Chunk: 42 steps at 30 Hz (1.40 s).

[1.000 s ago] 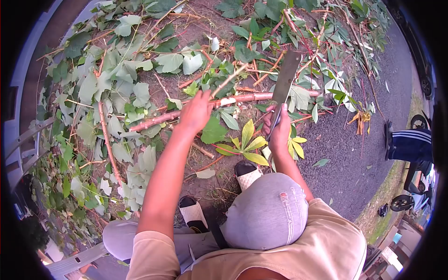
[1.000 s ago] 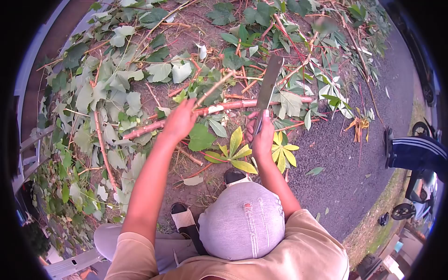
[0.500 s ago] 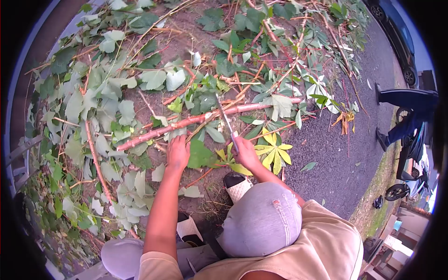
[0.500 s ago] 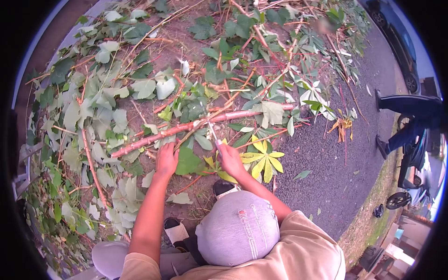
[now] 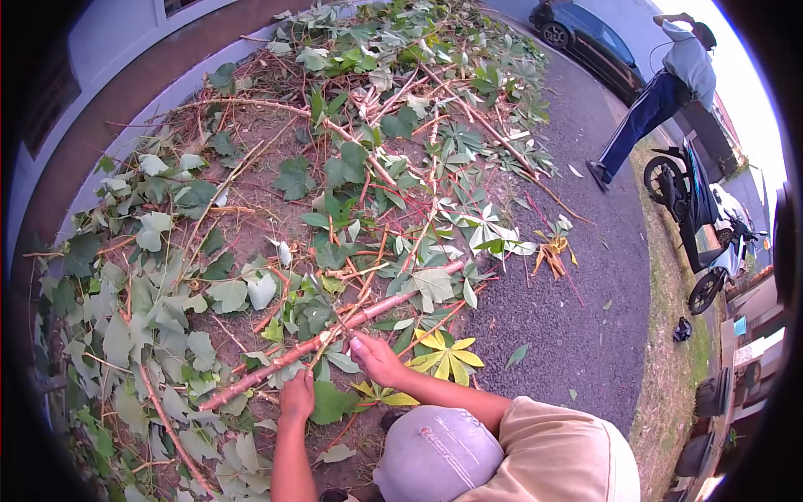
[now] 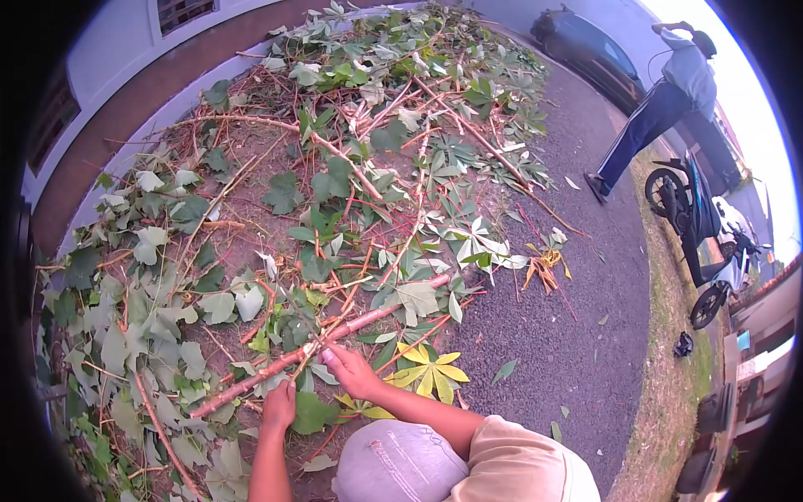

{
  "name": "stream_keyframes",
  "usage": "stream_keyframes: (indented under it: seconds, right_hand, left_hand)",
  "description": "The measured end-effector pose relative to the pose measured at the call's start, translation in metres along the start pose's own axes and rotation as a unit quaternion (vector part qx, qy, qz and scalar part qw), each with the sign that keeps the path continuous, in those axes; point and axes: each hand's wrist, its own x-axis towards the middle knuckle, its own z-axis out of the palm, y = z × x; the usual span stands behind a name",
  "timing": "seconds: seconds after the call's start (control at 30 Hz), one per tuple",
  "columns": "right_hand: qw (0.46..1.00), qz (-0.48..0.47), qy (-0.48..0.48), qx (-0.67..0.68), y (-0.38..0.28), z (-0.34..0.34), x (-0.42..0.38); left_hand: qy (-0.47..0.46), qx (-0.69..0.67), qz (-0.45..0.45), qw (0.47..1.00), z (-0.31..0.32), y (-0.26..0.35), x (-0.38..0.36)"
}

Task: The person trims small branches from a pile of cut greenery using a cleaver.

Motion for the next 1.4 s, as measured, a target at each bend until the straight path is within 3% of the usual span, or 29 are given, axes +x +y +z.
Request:
stream_keyframes:
  seconds: [0.03,0.1,0.13,0.23,0.33,0.43,0.57,0.73,0.8,0.93,1.0,1.17,1.3,1.37,1.4]
  right_hand:
    - [1.000,0.002,0.001,-0.001,0.018,0.000,-0.001]
    - [0.946,0.313,-0.079,-0.031,0.062,-0.001,-0.002]
    - [0.958,0.277,-0.069,-0.036,0.072,-0.003,-0.003]
    - [0.955,0.287,-0.043,-0.055,0.072,-0.009,0.000]
    - [0.956,0.289,-0.042,0.024,0.076,-0.004,-0.005]
    - [0.946,0.299,-0.072,0.102,0.097,-0.001,-0.010]
    - [0.940,0.313,-0.034,0.134,0.077,-0.005,-0.013]
    - [0.943,0.265,0.041,0.199,0.054,-0.012,-0.007]
    - [0.944,0.243,0.088,0.204,0.043,-0.014,-0.004]
    - [0.937,0.244,0.111,0.223,0.048,-0.021,0.002]
    - [0.937,0.256,0.107,0.214,0.054,-0.019,0.001]
    - [0.931,0.314,0.071,0.171,0.083,0.000,-0.025]
    - [0.925,0.315,0.037,0.210,0.128,0.015,-0.055]
    - [0.946,0.274,0.018,0.170,0.143,0.020,-0.066]
    - [0.965,0.259,0.017,0.039,0.148,0.018,-0.068]
  left_hand:
    - [0.002,0.000,-0.011,1.000,0.001,0.001,-0.001]
    - [-0.010,0.024,0.001,1.000,0.021,-0.025,0.006]
    - [-0.020,0.050,0.013,0.998,0.027,-0.031,0.010]
    - [-0.017,0.006,0.016,1.000,0.024,-0.029,0.012]
    - [-0.038,-0.021,-0.014,0.999,0.010,-0.015,0.003]
    - [-0.002,-0.051,0.002,0.999,0.015,-0.023,0.010]
    - [-0.030,-0.092,0.000,0.995,0.006,-0.020,0.002]
    - [0.013,-0.136,0.000,0.991,-0.003,-0.014,0.003]
    - [0.093,-0.139,0.040,0.985,-0.005,-0.013,0.010]
    - [0.108,-0.147,0.033,0.983,-0.044,0.005,0.033]
    - [0.326,-0.080,0.122,0.934,-0.049,-0.007,0.058]
    - [0.311,-0.030,0.075,0.947,-0.066,-0.008,0.053]
    - [0.180,0.079,0.013,0.980,-0.025,-0.019,0.005]
    - [0.122,0.096,-0.013,0.988,0.001,-0.033,-0.019]
    - [0.110,0.118,-0.004,0.987,0.012,-0.042,-0.028]
